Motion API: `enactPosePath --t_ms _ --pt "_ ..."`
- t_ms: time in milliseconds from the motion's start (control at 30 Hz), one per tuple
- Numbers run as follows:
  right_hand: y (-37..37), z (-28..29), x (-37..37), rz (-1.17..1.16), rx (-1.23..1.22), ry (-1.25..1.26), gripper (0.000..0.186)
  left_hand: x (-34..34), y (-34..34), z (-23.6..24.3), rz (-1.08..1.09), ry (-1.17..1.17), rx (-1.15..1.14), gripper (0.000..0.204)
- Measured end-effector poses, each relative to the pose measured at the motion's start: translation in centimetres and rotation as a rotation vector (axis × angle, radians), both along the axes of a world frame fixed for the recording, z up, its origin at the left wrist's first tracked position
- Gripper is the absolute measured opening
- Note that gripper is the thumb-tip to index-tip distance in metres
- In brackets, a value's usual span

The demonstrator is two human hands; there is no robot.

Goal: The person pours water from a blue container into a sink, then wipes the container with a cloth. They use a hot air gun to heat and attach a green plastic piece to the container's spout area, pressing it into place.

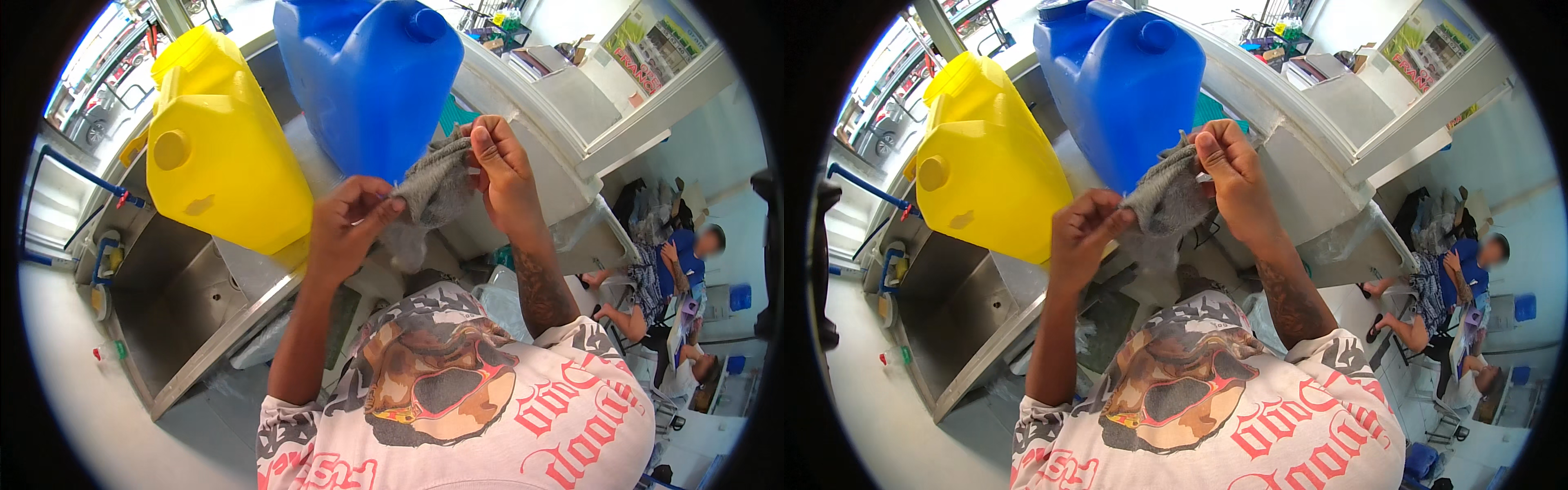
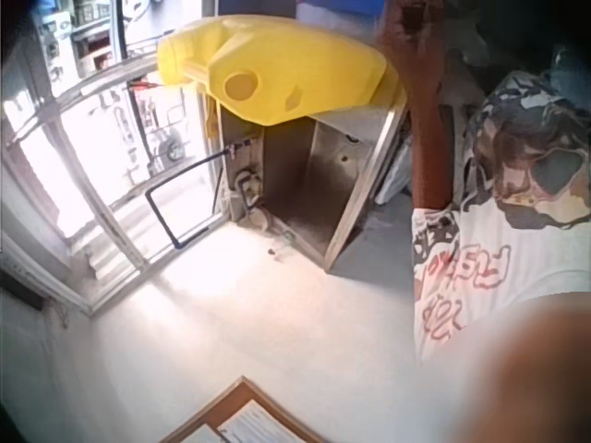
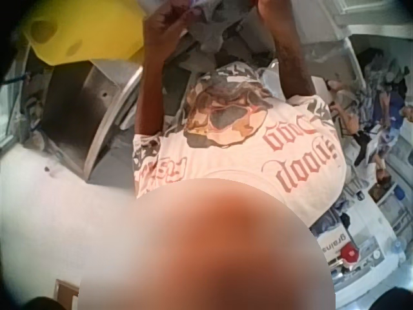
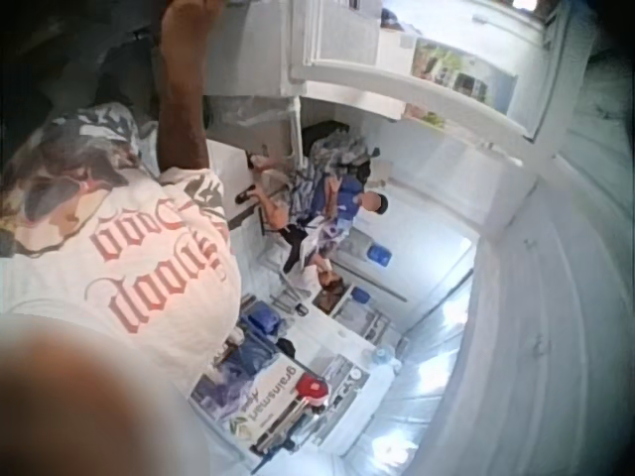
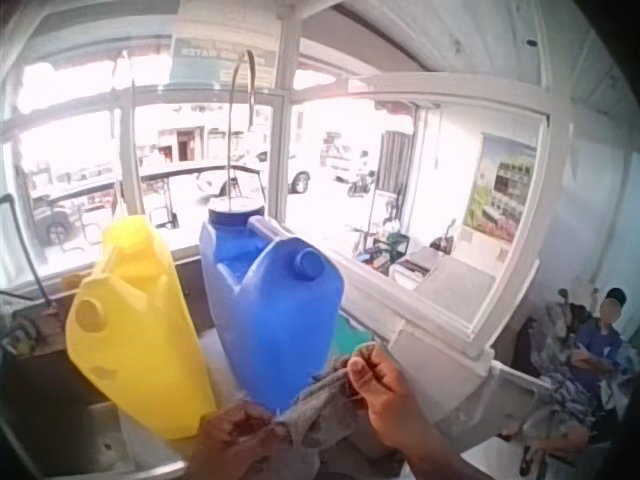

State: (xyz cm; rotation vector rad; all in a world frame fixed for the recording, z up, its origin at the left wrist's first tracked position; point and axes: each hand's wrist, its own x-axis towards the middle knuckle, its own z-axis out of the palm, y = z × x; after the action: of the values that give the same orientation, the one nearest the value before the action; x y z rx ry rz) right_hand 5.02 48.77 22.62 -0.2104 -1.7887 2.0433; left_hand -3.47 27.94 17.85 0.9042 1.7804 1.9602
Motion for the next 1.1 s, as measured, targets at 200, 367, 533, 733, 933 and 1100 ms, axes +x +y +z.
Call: enactPosePath --t_ms 200,367,533,733,933,1100 --pt "0.8 0.5 -1.0 0.304 0.298 0.127 0.031 -2.9 -1.4 6.0 -0.046 0.111 -0.113 0.014" --pt "3.5 1.3 -1.2 0.694 0.532 -0.343 0.045 -3.0 -1.7 8.3 -0.146 -0.155 -0.188 0.013" --pt "7.8 1.0 -2.0 0.913 0.166 0.379 0.045 -3.7 1.4 8.0 -0.275 -0.129 -0.214 0.017" --pt "10.1 -1.7 -2.9 0.833 -1.08 0.674 0.079 -4.8 8.7 11.4 -0.244 -0.042 -0.244 0.016" --pt "10.0 -5.3 -5.1 0.531 -1.335 0.762 0.075 -1.9 13.8 11.9 -0.225 -0.418 0.281 0.026" --pt "13.1 -6.7 -6.7 0.476 -1.375 0.666 0.07 -0.7 17.5 12.7 -0.002 -0.433 0.073 0.054"
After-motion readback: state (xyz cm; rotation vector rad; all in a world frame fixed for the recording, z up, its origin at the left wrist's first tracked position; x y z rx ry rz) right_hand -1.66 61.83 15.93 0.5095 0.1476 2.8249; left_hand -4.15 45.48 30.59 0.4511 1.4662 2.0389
